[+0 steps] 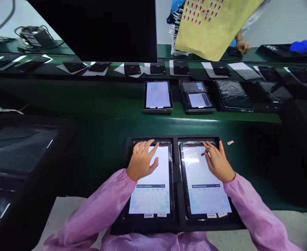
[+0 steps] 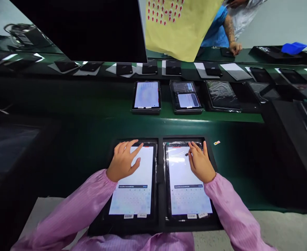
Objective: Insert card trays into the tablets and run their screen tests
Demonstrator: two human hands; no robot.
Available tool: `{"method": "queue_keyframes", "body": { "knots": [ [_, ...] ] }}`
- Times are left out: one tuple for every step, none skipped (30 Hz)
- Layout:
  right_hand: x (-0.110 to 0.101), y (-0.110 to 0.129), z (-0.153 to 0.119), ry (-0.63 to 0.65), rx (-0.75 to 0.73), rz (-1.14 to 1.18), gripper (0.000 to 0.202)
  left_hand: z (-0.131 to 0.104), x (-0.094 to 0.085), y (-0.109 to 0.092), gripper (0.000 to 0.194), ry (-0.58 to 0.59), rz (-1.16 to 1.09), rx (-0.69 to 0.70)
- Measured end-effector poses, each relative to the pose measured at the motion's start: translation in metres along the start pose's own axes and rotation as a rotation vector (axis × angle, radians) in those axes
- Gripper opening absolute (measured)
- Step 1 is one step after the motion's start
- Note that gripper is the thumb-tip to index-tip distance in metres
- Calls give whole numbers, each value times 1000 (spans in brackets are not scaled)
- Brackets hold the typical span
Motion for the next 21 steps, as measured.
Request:
{"method": "queue_keyframes", "body": {
  "knots": [
    [-2,6,-6,13,-10,23,15,1,2,-1,43,4,-4,-1],
    [-6,13,-14,32,-18,57,14,0,2,-3,42,6,-13,1],
    [-12,20,-24,54,-17,98,13,-3,2,-7,42,3,-31,10],
    [-19,27,-34,70,-5,142,13,-8,-1,-13,39,-2,-67,27],
    [-26,32,-43,73,14,182,11,-13,-5,-21,35,-9,-131,51],
    [-33,34,-48,55,41,212,10,-20,-10,-30,30,-15,-222,86],
    [-40,35,-50,16,67,228,9,-27,-17,-39,26,-14,-325,130],
    [-44,35,-49,-33,87,231,9,-34,-24,-47,26,-9,-420,177],
    [-47,33,-44,-81,92,226,9,-39,-32,-52,26,-7,-486,215],
    [-46,32,-37,-114,86,219,9,-41,-39,-52,26,-21,-514,239],
    [-42,30,-28,-133,69,211,9,-40,-46,-48,24,-49,-499,242],
    [-37,28,-19,-138,49,206,9,-36,-51,-39,22,-89,-452,222],
    [-32,26,-10,-135,26,202,8,-31,-55,-26,20,-138,-392,185],
    [-26,25,-3,-126,4,201,7,-24,-57,-12,19,-189,-326,142],
    [-20,24,3,-115,-12,201,6,-18,-58,1,18,-230,-263,103],
    [-16,24,7,-103,-25,199,5,-12,-57,13,18,-258,-207,75],
    [-12,24,10,-93,-37,198,5,-8,-55,22,18,-274,-159,58],
    [-10,25,11,-84,-46,195,5,-5,-52,28,19,-286,-124,52],
    [-8,26,11,-77,-59,193,5,-4,-48,31,19,-287,-98,49],
    [-6,28,10,-67,-72,193,6,-4,-44,33,20,-280,-82,45],
    [-5,29,9,-54,-84,195,7,-5,-40,33,21,-269,-74,42]
  ]
}}
Point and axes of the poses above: each hand's wrist, its own z-axis towards the middle knuckle, its own x-axis out of the palm, y = z × x, the point moved 7 cm from there along z, towards the middle knuckle, and after that the axes turned 9 degrees about -y, right-handed, at the moved point
